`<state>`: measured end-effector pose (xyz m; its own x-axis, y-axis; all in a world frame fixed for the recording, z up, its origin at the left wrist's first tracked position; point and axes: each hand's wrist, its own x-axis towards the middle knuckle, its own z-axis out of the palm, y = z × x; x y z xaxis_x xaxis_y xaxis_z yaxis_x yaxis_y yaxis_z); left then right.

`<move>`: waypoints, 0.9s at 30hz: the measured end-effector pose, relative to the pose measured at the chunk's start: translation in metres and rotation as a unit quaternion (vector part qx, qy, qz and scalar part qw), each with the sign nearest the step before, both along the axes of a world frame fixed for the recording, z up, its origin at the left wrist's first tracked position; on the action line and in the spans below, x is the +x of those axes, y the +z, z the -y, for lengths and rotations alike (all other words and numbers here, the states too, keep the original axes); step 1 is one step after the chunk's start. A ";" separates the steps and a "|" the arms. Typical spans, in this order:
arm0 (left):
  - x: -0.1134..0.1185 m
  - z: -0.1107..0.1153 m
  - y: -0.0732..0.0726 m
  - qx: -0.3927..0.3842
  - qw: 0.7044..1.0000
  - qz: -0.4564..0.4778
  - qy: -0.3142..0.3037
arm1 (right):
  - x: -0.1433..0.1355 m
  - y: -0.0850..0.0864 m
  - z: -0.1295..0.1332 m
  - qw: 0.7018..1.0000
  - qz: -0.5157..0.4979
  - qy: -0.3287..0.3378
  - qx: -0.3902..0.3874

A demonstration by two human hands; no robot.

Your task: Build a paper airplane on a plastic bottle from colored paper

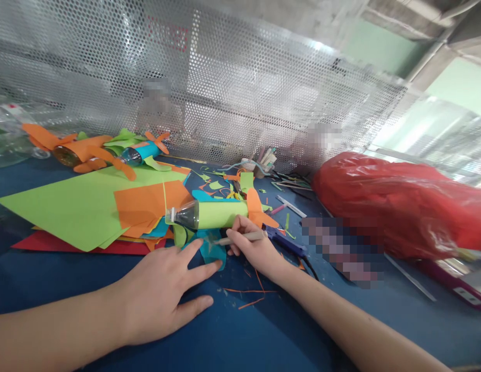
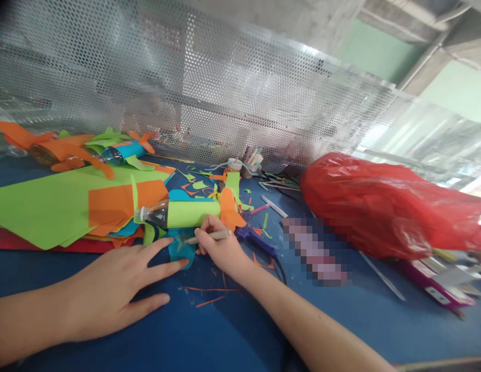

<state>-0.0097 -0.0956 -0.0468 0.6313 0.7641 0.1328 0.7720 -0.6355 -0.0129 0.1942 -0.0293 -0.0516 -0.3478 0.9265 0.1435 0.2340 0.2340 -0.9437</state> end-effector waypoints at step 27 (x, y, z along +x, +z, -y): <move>0.001 0.000 0.002 -0.009 1.000 -0.004 0.005 | 0.001 -0.004 -0.001 1.000 -0.011 0.013 -0.008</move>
<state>-0.0083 -0.0960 -0.0447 0.6240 0.7730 0.1140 0.7787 -0.6273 -0.0088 0.1947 -0.0279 -0.0555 -0.3690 0.9195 0.1357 0.2075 0.2238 -0.9523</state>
